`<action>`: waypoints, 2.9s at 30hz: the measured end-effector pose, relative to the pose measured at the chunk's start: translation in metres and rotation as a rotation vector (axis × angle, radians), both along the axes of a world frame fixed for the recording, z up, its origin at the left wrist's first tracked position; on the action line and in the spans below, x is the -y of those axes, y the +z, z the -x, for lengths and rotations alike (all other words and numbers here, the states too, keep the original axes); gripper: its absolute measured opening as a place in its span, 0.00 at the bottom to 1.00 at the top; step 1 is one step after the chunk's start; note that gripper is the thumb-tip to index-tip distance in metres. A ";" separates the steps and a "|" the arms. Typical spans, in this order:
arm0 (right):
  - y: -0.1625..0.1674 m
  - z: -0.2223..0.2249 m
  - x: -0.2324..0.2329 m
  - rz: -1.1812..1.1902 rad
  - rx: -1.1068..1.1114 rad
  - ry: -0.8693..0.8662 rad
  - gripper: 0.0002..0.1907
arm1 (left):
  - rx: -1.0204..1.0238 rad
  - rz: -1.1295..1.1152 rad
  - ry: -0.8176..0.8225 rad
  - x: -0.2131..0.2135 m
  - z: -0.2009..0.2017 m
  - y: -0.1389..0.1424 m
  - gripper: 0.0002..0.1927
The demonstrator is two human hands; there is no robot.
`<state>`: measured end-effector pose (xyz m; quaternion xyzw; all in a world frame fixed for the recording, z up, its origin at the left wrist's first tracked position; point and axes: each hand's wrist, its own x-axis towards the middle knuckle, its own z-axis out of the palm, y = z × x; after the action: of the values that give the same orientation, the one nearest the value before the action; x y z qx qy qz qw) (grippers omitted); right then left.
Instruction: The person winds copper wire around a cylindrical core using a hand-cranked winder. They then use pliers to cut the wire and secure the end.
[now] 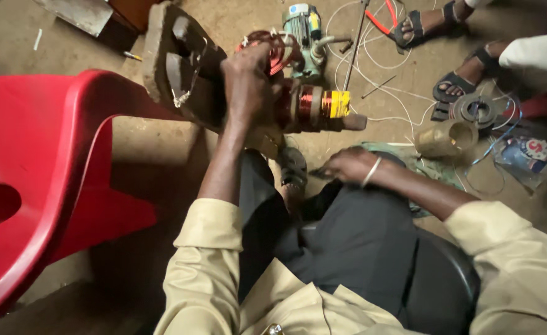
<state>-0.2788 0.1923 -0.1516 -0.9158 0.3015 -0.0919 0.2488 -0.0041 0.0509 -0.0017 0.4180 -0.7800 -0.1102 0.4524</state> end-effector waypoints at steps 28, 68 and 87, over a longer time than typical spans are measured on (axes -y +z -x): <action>0.100 0.052 0.131 0.191 0.286 -0.377 0.12 | 0.071 -0.063 -0.075 -0.008 0.001 0.002 0.23; 0.125 -0.041 -0.019 0.081 0.061 -0.298 0.08 | 0.083 0.006 -0.001 0.024 0.001 0.010 0.28; 0.151 -0.047 -0.012 0.179 0.004 -0.309 0.09 | -0.291 -0.031 -0.164 0.022 0.017 0.009 0.12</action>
<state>-0.2314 0.2043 -0.0009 -0.8768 0.4289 -0.1573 0.1499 -0.0206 0.0292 0.0069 0.3398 -0.7360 -0.2181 0.5434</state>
